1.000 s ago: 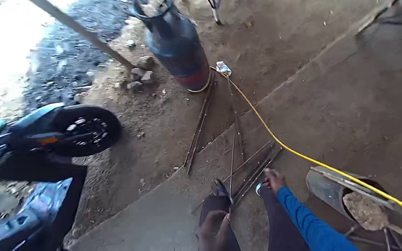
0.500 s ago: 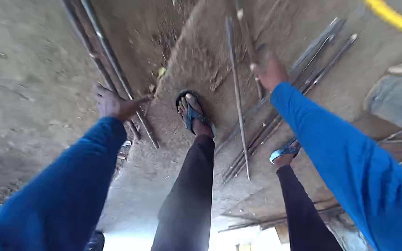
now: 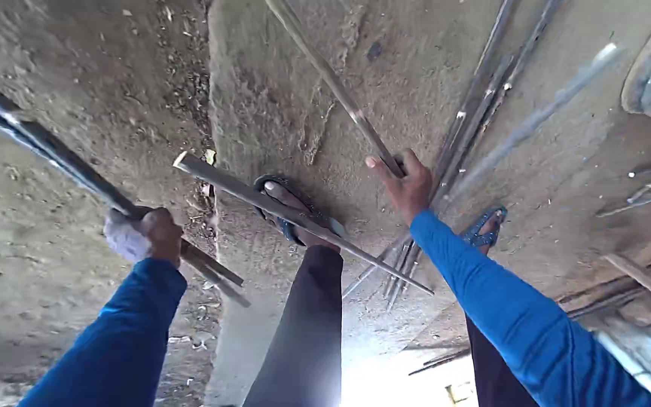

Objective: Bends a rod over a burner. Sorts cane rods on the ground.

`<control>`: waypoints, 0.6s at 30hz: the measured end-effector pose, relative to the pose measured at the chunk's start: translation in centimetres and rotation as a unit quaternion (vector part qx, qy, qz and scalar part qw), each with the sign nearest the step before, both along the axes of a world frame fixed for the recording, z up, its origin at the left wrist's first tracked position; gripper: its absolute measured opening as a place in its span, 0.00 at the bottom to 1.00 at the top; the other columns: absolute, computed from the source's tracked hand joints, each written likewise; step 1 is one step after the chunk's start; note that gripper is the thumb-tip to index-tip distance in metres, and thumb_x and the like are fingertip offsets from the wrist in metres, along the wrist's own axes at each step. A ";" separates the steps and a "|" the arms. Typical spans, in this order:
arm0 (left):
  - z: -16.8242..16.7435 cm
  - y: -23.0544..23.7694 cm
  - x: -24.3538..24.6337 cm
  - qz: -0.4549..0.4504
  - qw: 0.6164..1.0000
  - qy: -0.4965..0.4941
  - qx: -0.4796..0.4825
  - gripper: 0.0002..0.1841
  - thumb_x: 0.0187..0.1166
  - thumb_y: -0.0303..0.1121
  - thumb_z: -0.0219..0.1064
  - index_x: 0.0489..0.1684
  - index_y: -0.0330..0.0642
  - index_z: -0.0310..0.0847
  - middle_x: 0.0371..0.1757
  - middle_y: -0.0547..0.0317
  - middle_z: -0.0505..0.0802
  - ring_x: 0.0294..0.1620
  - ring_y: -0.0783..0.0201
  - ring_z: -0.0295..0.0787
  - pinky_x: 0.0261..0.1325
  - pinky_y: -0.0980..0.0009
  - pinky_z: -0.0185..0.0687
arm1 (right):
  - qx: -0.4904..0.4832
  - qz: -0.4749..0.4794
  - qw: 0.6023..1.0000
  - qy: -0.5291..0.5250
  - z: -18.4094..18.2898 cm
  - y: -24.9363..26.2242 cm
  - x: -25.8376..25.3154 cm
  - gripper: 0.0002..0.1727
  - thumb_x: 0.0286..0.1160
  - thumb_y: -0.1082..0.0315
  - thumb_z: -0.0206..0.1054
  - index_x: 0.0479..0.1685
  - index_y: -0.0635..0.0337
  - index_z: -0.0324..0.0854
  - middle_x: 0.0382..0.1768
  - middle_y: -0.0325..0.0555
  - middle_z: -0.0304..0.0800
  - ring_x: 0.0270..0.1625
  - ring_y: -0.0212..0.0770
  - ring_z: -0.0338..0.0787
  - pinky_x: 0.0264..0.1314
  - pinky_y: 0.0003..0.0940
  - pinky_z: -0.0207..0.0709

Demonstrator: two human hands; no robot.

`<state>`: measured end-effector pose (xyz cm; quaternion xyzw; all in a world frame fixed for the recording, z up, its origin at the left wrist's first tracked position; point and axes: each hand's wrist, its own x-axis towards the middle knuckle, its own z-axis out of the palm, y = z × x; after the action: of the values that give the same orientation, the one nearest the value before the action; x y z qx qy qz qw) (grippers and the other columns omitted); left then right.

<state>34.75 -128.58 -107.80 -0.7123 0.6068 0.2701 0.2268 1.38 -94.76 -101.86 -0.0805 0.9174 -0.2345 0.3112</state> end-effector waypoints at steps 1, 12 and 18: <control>1.9 1.3 -0.9 0.036 0.998 0.049 -0.008 0.25 0.73 0.41 0.65 0.68 0.43 0.73 0.46 0.50 0.86 0.36 0.57 0.85 0.40 0.49 0.86 | -0.033 0.018 0.999 0.019 0.1 -1.0 -0.8 0.33 0.71 0.31 0.69 0.35 0.58 0.86 0.18 0.42 0.82 0.20 0.43 0.83 0.25 0.49 0.78; 21.8 10.9 -11.8 0.111 0.894 0.435 -0.013 0.07 0.72 0.27 0.55 0.37 0.51 0.77 0.22 0.71 0.84 0.16 0.69 0.80 0.21 0.71 0.82 | -0.300 -0.071 0.943 -0.122 12.7 3.2 -2.1 0.20 0.80 0.55 0.71 0.26 0.61 0.81 0.16 0.41 0.79 0.19 0.36 0.79 0.24 0.39 0.75; 24.0 19.1 -20.4 0.026 0.918 0.396 0.003 0.09 0.79 0.37 0.69 0.45 0.48 0.74 0.19 0.72 0.79 0.12 0.71 0.74 0.15 0.72 0.77 | -0.032 -0.294 0.931 -0.213 13.9 20.4 10.2 0.30 0.82 0.39 0.59 0.30 0.58 0.87 0.16 0.38 0.78 0.20 0.36 0.79 0.28 0.42 0.79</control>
<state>14.35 -109.52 -83.83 -0.5619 0.6275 0.5377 -0.0372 11.56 -74.39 -87.92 0.2345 0.8043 -0.3563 0.4137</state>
